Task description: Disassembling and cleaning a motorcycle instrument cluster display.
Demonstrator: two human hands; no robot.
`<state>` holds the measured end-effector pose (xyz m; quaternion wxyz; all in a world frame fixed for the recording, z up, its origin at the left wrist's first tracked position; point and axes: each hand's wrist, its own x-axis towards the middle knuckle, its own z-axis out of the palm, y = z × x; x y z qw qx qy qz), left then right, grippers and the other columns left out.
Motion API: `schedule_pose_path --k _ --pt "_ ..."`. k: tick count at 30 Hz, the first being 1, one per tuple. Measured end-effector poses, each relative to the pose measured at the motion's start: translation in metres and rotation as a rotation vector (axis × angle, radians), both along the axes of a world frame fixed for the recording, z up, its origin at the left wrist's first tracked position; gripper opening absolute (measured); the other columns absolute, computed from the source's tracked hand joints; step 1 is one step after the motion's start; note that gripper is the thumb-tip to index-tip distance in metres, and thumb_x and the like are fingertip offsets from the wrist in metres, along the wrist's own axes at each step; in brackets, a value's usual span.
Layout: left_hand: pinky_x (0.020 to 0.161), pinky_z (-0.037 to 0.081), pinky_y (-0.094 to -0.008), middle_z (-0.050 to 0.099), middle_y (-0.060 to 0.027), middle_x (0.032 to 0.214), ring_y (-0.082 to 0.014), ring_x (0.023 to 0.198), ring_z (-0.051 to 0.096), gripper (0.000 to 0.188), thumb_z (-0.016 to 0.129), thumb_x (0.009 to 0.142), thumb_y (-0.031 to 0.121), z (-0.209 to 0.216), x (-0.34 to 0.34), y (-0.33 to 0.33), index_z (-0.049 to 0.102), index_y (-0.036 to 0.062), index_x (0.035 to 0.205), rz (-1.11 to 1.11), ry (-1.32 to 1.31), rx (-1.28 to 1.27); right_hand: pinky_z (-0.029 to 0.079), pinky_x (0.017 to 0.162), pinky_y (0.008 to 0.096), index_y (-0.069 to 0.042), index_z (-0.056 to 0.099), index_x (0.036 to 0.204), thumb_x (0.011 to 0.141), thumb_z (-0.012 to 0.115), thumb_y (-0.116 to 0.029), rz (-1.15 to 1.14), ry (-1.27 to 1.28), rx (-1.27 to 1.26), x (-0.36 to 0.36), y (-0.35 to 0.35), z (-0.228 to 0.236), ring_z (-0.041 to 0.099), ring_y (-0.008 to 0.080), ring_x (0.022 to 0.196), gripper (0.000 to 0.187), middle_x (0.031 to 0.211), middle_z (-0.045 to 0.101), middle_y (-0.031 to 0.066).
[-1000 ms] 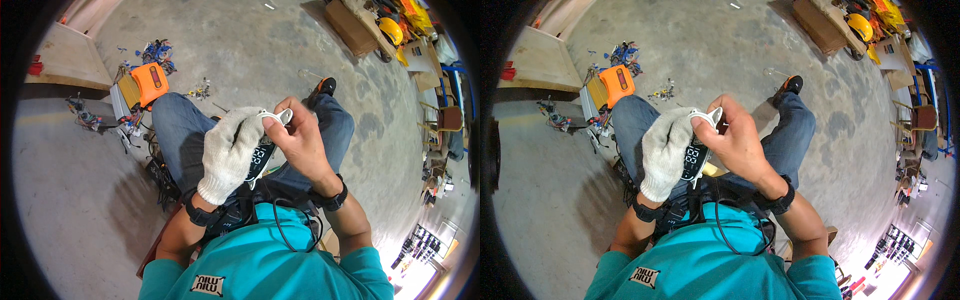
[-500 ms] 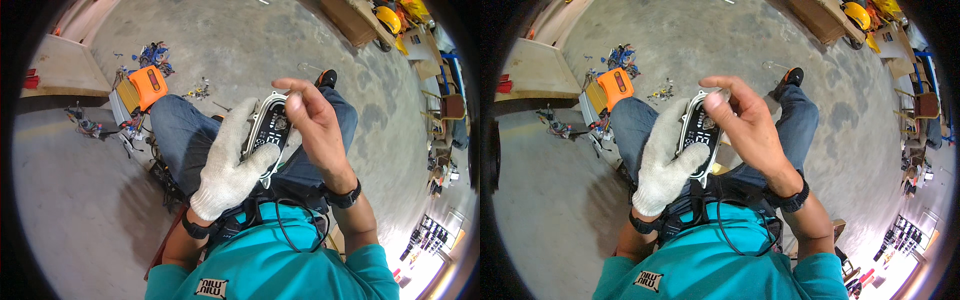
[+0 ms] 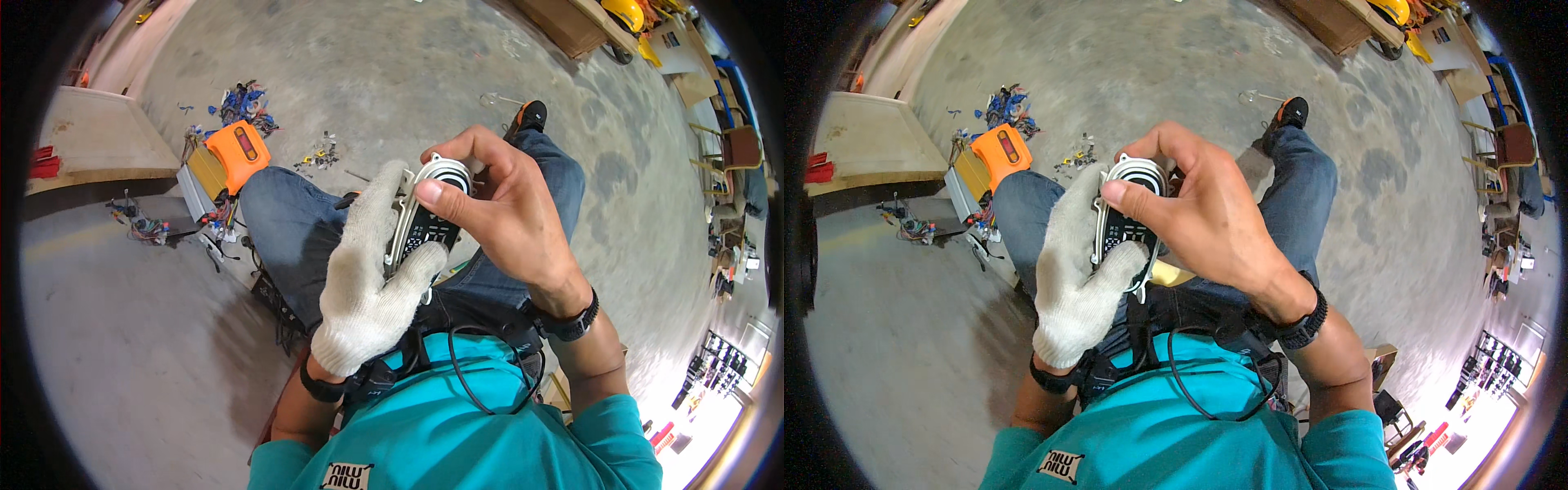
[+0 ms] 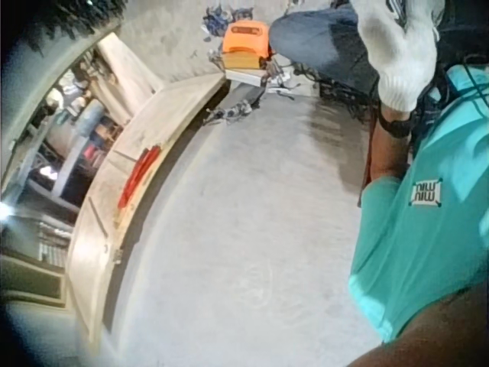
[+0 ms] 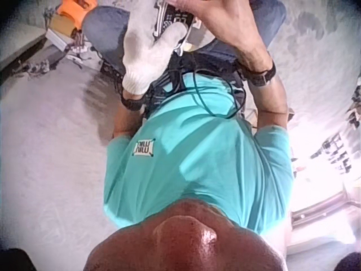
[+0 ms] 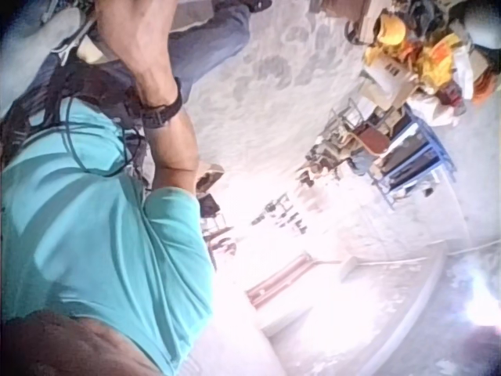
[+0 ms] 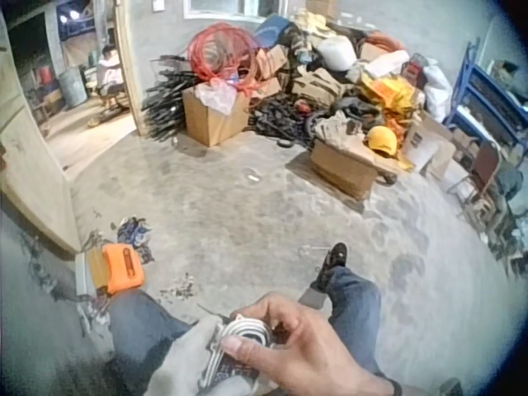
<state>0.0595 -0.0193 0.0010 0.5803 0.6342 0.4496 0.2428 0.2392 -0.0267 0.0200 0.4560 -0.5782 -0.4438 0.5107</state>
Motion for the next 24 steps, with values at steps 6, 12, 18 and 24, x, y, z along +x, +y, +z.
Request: schedule_pose_path --k 6,12,18,24 --pt "0.102 0.048 -0.041 0.058 -0.0246 0.132 -0.0388 0.122 0.059 0.074 0.076 0.085 0.013 -0.002 0.001 0.003 0.042 -0.0025 0.148 -0.032 0.068 0.064 0.049 0.069 0.025 0.001 0.067 0.095 0.098 0.072 -0.026 -0.042 0.013 0.03 0.004 0.001 -0.007 0.06 0.0058 0.077 0.027 0.083 0.068 0.0012" --pt "0.094 0.051 -0.0381 0.065 -0.0204 0.12 -0.033 0.109 0.065 0.057 0.07 0.094 0.026 -0.006 0.004 0.0 0.052 -0.0017 0.14 0.044 0.034 0.173 0.048 0.067 0.0242 0.001 0.069 0.101 0.102 0.066 -0.031 -0.034 0.214 -0.076 0.01 0.003 -0.012 0.057 0.0049 0.077 0.032 0.086 0.068 0.001" --pt "0.067 0.058 -0.0266 0.069 -0.0142 0.113 -0.0166 0.088 0.071 0.049 0.054 0.107 0.037 -0.017 0.007 0.001 0.059 -0.0057 0.131 0.289 -0.182 -0.191 0.054 0.07 0.0235 -0.001 0.065 0.124 0.103 0.064 -0.026 0.15 -0.027 -0.059 0.012 0.0 -0.007 0.066 0.0067 0.083 0.032 0.099 0.07 0.0011" --pt "0.095 0.056 -0.0359 0.067 -0.0151 0.12 -0.0219 0.107 0.067 0.035 0.058 0.099 0.016 -0.005 -0.006 0.009 0.059 -0.0039 0.128 0.14 -0.017 0.237 0.055 0.074 0.0258 0.0 0.063 0.113 0.1 0.069 -0.021 -0.2 0.372 -0.099 0.022 0.004 -0.021 0.067 0.0097 0.082 0.025 0.094 0.071 0.0038"
